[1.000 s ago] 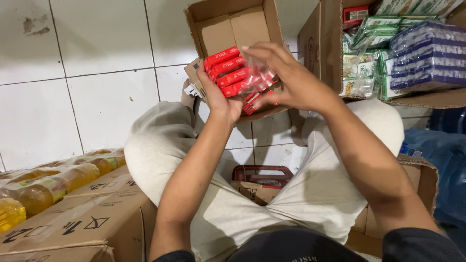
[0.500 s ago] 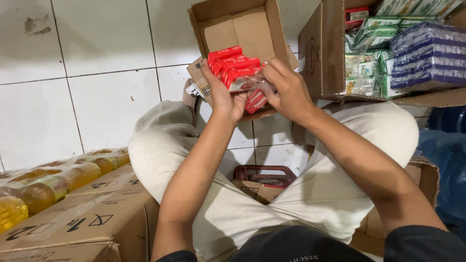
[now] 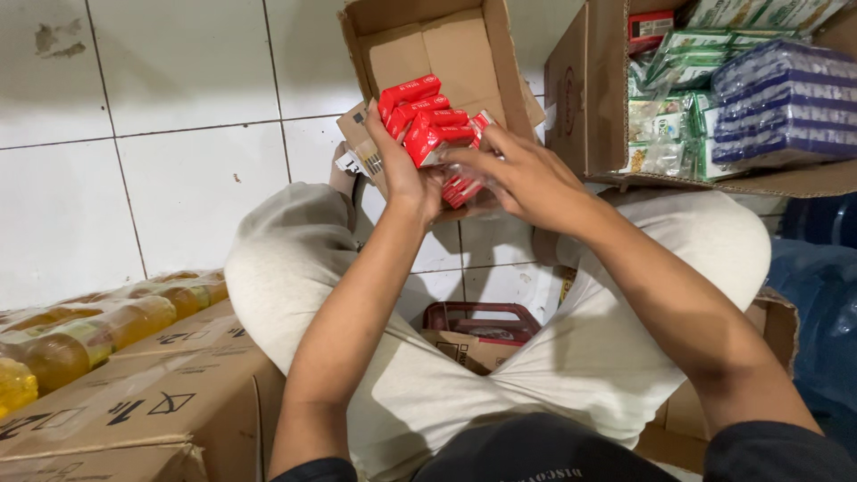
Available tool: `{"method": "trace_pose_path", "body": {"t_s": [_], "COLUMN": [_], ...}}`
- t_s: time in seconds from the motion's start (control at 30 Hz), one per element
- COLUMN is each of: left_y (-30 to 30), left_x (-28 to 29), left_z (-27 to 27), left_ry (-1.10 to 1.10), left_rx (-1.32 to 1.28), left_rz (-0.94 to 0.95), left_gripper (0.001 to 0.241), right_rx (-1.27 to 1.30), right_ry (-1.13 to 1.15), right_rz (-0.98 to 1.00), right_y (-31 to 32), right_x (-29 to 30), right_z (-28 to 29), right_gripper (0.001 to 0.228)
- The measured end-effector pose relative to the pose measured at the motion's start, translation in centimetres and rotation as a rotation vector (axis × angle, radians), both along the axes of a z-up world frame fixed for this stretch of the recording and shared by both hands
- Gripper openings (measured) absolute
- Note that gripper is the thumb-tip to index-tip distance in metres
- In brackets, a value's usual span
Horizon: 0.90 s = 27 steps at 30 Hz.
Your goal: The person organizes grocery items by hand, removing individual red packages from a clear plastic wrapper and placing them into a small cardboard box.
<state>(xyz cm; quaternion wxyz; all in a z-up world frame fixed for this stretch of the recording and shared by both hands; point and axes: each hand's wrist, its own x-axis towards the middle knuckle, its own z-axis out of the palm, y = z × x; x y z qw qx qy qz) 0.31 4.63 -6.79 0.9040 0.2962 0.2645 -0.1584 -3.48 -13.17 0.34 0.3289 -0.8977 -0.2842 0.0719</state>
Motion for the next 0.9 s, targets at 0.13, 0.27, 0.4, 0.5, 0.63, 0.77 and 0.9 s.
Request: {"method": "trace_pose_path", "body": {"t_s": [0.13,0.27,0.4,0.5,0.63,0.77,0.9], "left_y": [-0.6,-1.2,-0.8,-0.6,0.4,-1.2,-3.2], "left_x": [-0.1,-0.4,-0.2,0.2,0.6,0.7,-1.5], "left_z": [0.1,-0.5,-1.4,-2.4,-4.1,-5.2,-5.4], "left_ry": [-0.148,-0.021,0.031,0.075,-0.046,-0.222,-0.389], "left_rx": [0.031,0.052,0.038,0.048,0.146,0.763,1.391], "left_rz": [0.021,0.019,-0.003,0.042,-0.09,-0.327,-0.456], "left_gripper": [0.07,0.071,0.075,0.076,0.078,0.075,0.072], "right_rx": [0.052,0.102,0.134,0.203,0.351,0.36,0.519], "right_ry": [0.113,0.186,0.116,0.33,0.019,0.162,0.059], "right_rz": [0.002,0.001,0.076,0.011,-0.175,-0.582,-0.488], "right_y": [-0.9,-2.2,-2.5,-3.1,-6.4,-9.0,-10.6], "right_x": [0.1,0.2,0.6,0.2,1.2,2.2,2.1], "right_z": [0.5,0.3,0.0,0.3,1.3,2.0,2.9], "right_gripper": [0.06,0.049,0.044,0.042,0.028,0.02,0.019]}}
